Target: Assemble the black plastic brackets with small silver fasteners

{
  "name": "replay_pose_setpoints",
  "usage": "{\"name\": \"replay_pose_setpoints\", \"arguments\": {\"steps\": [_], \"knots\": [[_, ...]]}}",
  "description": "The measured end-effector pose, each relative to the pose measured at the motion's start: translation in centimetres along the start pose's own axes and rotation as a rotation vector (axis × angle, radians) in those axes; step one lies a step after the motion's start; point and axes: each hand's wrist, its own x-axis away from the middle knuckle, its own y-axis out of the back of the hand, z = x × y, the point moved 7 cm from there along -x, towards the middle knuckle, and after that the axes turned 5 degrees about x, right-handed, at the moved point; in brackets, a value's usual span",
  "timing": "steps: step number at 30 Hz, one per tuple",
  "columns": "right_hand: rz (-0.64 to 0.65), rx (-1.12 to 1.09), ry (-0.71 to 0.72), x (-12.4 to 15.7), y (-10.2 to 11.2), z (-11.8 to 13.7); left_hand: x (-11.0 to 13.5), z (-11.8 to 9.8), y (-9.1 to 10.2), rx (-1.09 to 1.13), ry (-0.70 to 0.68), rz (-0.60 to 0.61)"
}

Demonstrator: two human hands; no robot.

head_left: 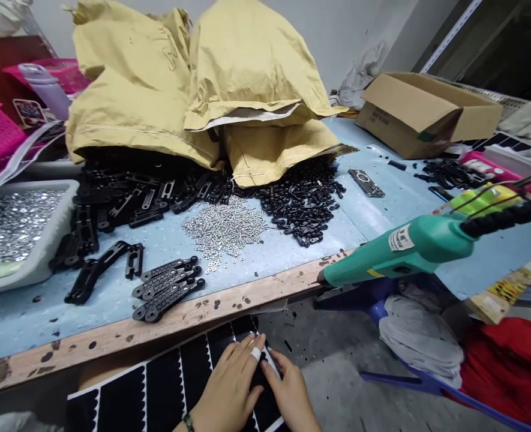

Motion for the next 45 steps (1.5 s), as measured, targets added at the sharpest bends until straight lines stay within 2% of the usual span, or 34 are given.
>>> {"name": "replay_pose_setpoints", "arguments": {"steps": [4,6,11,17,20,22,24,26,27,29,31,33,35,37,41,42,43,45], "knots": [[-0.019,0.376,0.113,-0.6,0.4,2.4,-0.6,0.1,0.5,0.037,0.069,0.018],[-0.04,0.483,0.175,-1.0,0.4,3.0,-0.8,0.0,0.7,0.054,0.079,0.008],[-0.063,0.469,0.215,-3.0,1.8,1.9,-0.9,0.1,0.4,0.088,0.118,0.013],[-0.245,0.435,0.183,-5.4,7.0,0.5,-1.2,1.0,-0.1,0.127,0.143,0.031],[-0.324,0.436,0.19,-5.6,9.5,1.9,-1.6,0.9,1.0,0.259,0.196,0.049],[-0.348,0.446,0.252,-4.9,10.1,4.4,-1.8,0.3,2.2,0.516,0.27,0.045],[-0.36,0.472,0.458,-3.4,9.1,8.5,-1.8,-0.4,3.0,0.894,0.378,0.067],[-0.366,0.498,0.811,-0.9,6.6,13.5,-1.6,-1.0,3.6,1.219,0.482,0.1],[-0.355,0.504,0.966,0.5,5.0,15.6,-1.4,-0.9,4.0,1.341,0.536,0.08],[-0.316,0.501,1.209,2.8,1.8,18.8,-0.4,0.3,5.4,1.488,0.636,-0.069],[-0.251,0.474,1.305,4.0,-0.3,20.8,1.2,2.1,7.3,1.566,0.716,-0.269],[-0.164,0.427,1.301,4.1,-1.2,22.1,3.2,3.7,9.3,1.544,0.75,-0.418],[-0.079,0.385,1.231,3.3,-1.2,23.2,5.0,4.8,11.0,1.52,0.779,-0.521],[0.015,0.366,1.152,2.1,-1.1,24.4,6.3,5.5,12.5,1.427,0.761,-0.56],[0.385,0.426,1.139,1.6,-3.9,26.8,7.6,5.5,14.8,1.022,0.575,-0.527],[0.452,0.409,1.128,1.6,-4.6,27.2,8.1,5.5,15.3,0.909,0.543,-0.55],[0.481,0.374,1.089,1.4,-5.0,27.6,8.7,5.6,15.8,0.787,0.525,-0.598],[0.452,0.261,0.929,-0.1,-5.4,27.9,10.2,5.8,17.1,0.523,0.515,-0.722]]}}
